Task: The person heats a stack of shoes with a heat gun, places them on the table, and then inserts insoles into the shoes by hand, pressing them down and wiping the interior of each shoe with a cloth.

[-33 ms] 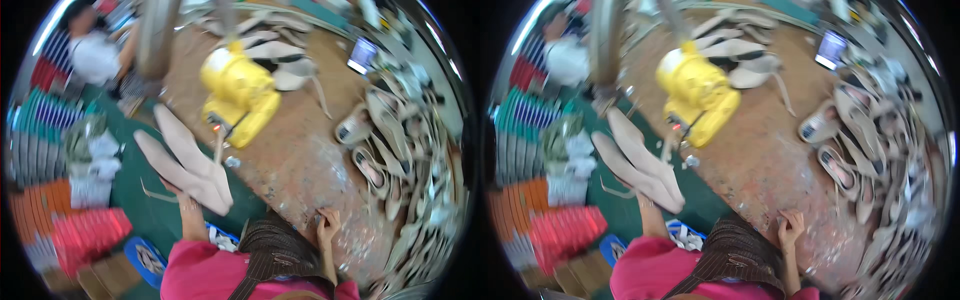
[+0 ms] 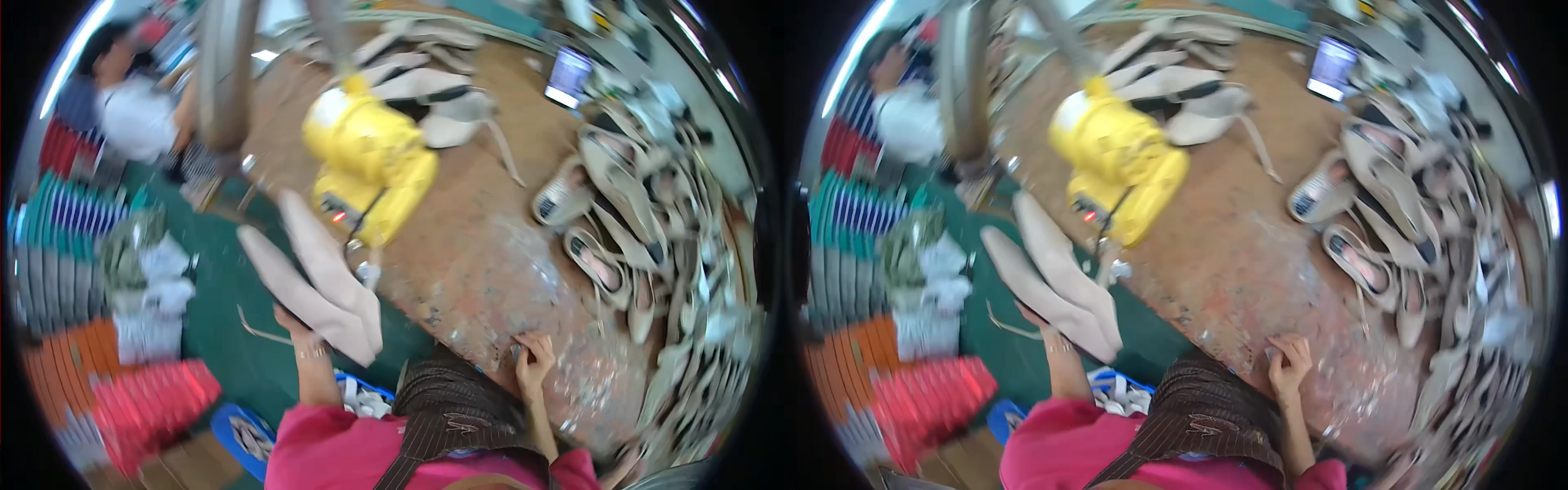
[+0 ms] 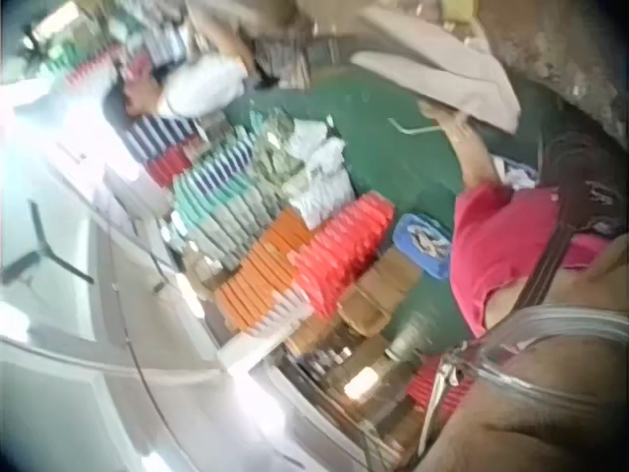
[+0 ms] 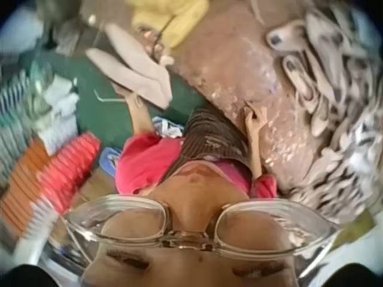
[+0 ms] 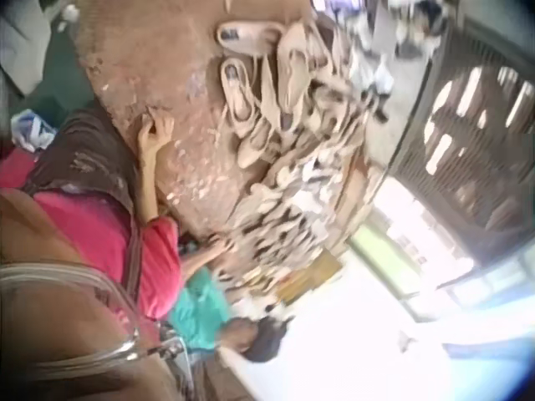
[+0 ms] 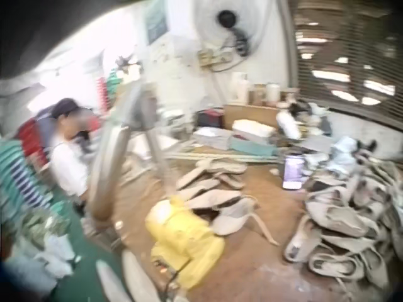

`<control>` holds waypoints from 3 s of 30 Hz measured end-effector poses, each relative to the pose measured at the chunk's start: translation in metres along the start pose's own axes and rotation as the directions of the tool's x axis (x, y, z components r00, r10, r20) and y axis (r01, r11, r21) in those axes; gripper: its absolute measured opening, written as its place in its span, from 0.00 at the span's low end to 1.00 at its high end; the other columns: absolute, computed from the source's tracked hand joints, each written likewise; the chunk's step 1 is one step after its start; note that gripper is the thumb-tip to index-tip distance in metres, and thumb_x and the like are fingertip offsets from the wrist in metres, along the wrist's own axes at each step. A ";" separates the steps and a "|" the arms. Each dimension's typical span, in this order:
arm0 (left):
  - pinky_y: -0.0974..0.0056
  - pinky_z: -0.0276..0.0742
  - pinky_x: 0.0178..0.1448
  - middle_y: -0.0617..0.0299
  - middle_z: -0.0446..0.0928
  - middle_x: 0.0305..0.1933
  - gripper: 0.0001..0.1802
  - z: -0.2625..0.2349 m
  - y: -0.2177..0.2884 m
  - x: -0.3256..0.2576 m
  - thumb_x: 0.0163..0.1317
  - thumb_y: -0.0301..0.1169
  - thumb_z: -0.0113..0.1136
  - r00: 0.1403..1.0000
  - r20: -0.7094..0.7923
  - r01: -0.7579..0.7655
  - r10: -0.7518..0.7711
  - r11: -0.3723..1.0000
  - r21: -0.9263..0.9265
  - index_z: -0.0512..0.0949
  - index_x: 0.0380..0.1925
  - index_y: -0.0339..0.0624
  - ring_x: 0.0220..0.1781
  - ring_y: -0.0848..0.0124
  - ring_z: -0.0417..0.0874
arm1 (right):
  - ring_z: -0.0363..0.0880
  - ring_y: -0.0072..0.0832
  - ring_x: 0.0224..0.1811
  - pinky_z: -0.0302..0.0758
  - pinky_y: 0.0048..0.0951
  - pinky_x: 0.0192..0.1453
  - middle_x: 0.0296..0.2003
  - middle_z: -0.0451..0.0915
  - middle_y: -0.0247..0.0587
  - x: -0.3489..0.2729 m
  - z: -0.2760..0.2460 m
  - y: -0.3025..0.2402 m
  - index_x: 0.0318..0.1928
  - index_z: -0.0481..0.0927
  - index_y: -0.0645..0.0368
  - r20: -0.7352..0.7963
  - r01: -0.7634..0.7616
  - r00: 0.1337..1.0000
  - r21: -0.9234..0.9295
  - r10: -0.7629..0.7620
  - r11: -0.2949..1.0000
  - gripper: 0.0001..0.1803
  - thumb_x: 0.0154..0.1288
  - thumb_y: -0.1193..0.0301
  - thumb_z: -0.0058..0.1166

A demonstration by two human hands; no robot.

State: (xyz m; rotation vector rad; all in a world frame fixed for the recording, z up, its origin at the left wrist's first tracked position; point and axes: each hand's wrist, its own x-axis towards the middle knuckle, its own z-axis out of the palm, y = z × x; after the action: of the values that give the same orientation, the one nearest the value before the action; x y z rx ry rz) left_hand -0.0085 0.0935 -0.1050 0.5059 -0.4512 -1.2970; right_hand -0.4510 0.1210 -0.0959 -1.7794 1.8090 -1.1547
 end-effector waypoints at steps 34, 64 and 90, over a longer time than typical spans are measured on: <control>0.51 0.50 0.78 0.41 0.54 0.75 0.38 0.298 -0.296 0.031 0.64 0.32 0.61 0.396 0.622 -0.662 -0.675 0.259 0.703 0.57 0.71 0.35 0.77 0.47 0.54 | 0.80 0.40 0.41 0.78 0.37 0.48 0.33 0.83 0.42 -0.021 -0.004 0.030 0.35 0.85 0.61 -0.126 0.038 0.992 0.437 0.020 0.899 0.13 0.47 0.82 0.53; 0.34 0.48 0.74 0.55 0.52 0.79 0.34 0.169 -0.284 0.006 0.73 0.57 0.38 0.150 0.518 -0.903 -0.842 0.097 0.418 0.59 0.74 0.56 0.79 0.51 0.54 | 0.57 0.49 0.73 0.43 0.61 0.77 0.67 0.67 0.50 -0.179 -0.124 0.122 0.56 0.81 0.43 -0.898 -0.757 0.403 -0.219 0.176 0.615 0.27 0.51 0.66 0.57; 0.39 0.47 0.77 0.45 0.53 0.77 0.31 0.254 -0.353 -0.267 0.73 0.38 0.49 -0.792 0.499 -0.399 -0.352 0.917 0.013 0.58 0.72 0.42 0.79 0.44 0.50 | 0.86 0.31 0.34 0.80 0.29 0.38 0.34 0.87 0.41 -0.494 0.025 0.019 0.42 0.86 0.57 -0.489 -0.297 -0.818 0.810 0.304 0.505 0.16 0.55 0.80 0.49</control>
State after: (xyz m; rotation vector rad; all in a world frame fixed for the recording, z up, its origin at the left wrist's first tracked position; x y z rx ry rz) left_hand -0.4904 0.2607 -0.1159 -1.1586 -2.8206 -0.9365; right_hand -0.3713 0.5784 -0.2671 1.7504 2.4643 -2.0851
